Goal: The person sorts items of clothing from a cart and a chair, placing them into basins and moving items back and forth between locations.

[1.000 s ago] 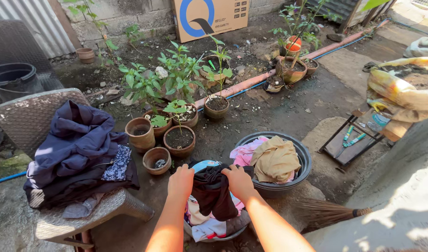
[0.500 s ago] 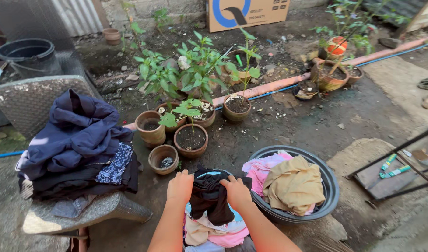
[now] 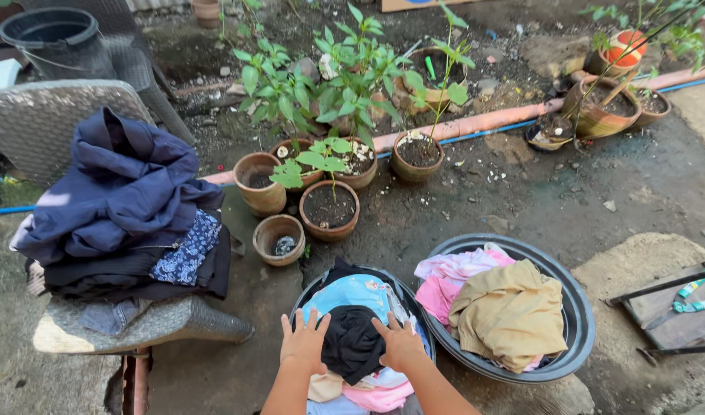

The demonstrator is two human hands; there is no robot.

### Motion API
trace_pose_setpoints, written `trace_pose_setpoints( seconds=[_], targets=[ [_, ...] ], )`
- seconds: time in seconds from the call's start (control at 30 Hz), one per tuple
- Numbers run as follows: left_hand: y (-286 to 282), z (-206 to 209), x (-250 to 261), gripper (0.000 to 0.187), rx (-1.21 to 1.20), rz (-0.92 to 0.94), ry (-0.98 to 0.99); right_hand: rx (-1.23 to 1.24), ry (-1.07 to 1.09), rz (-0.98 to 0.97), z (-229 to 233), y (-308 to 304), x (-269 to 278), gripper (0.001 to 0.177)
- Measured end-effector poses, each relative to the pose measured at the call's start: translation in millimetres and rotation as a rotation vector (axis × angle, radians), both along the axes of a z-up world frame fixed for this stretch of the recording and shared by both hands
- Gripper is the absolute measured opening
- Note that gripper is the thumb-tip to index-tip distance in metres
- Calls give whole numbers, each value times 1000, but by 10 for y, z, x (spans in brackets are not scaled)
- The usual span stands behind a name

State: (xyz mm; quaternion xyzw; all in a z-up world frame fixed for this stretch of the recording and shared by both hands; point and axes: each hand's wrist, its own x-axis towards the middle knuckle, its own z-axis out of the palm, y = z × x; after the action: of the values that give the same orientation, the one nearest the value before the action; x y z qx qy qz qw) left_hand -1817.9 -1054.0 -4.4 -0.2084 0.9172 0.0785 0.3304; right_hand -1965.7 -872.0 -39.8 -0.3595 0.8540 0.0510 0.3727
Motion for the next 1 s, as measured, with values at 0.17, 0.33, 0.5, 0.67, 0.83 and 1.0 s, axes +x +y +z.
trace_pose_setpoints(
  seconds=[0.17, 0.33, 0.5, 0.67, 0.83, 1.0],
  targets=[
    [63, 102, -140, 128, 4, 7, 46, 19, 48, 9, 70, 33, -77, 106],
    [120, 102, -182, 129, -4, 0, 93, 8, 61, 14, 211, 45, -134, 105],
    [110, 202, -58, 126, 4, 91, 144, -5, 81, 86, 395, -106, -185, 102],
    [8, 490, 256, 125, -38, 232, 217, -58, 133, 225, 700, -486, -65, 97],
    [-113, 888, 866, 122, -113, 436, 258, -186, 174, 430, 915, -1043, 320, 96],
    [-80, 1220, 1735, 119, -160, 709, 262, -337, 195, 671, 1189, -1513, 1087, 97]
  ],
)
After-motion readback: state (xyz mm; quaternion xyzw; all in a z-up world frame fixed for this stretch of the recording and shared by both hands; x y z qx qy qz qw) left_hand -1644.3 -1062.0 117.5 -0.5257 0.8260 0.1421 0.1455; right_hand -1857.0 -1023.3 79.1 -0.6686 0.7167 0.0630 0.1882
